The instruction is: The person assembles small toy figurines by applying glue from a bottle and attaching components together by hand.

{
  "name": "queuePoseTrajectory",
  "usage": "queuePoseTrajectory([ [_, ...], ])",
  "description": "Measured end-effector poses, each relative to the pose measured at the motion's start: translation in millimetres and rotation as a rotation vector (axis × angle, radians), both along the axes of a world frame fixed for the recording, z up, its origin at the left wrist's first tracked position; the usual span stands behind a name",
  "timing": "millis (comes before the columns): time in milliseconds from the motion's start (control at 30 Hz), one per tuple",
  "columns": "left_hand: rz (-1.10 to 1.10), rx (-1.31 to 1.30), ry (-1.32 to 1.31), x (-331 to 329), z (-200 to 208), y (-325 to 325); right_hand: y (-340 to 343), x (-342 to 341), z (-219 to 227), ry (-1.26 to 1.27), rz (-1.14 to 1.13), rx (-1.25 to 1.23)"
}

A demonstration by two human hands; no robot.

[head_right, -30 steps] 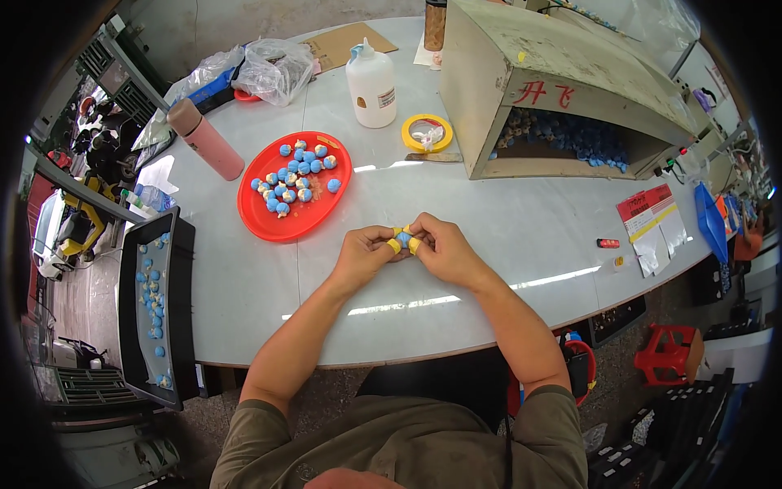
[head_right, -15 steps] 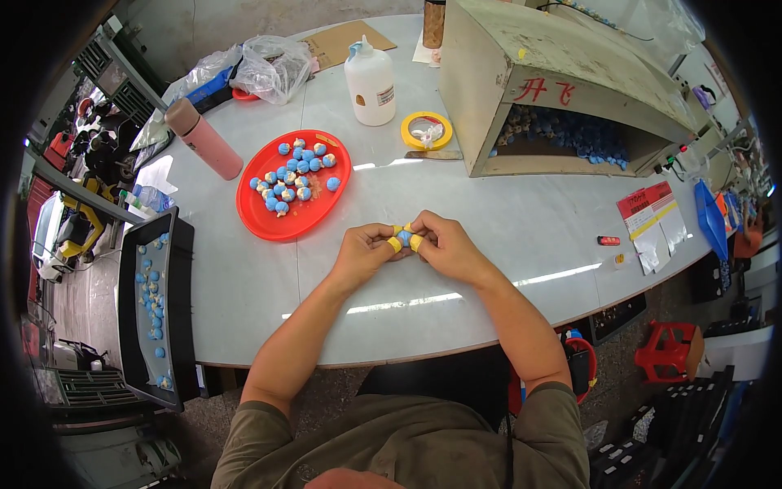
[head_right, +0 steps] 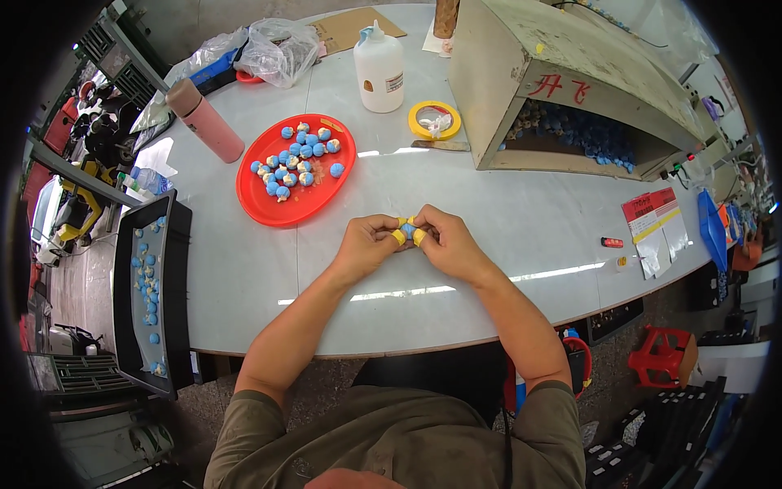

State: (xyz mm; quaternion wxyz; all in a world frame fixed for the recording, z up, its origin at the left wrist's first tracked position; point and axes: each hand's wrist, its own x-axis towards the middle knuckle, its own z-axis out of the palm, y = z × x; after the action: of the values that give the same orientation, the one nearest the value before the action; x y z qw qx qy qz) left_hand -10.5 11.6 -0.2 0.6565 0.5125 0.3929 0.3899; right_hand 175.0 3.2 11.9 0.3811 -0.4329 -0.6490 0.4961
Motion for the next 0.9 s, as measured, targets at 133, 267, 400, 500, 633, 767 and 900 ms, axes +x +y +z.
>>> queuePoseTrajectory([
  [133,0.013,0.009,-0.005,0,0,-1,-1,-2,-1,-0.018,-0.014,0.046],
  [267,0.015,0.013,0.014,1,-6,-1,-1,-2,-4,-0.035,-0.023,0.059],
  [400,0.029,0.021,0.003,1,-13,1,-2,-4,-3,-0.028,-0.037,0.092],
  [500,0.03,0.03,0.031,2,-11,0,-2,-3,-1,-0.032,-0.042,0.095],
  [633,0.038,0.046,0.044,1,-14,1,-1,-3,-2,-0.048,-0.041,0.093],
  [767,0.034,0.062,0.077,2,-11,1,0,-2,0,-0.041,-0.031,0.105],
  [900,0.055,0.044,0.03,5,-9,0,2,1,-1,-0.039,-0.012,0.106],
])
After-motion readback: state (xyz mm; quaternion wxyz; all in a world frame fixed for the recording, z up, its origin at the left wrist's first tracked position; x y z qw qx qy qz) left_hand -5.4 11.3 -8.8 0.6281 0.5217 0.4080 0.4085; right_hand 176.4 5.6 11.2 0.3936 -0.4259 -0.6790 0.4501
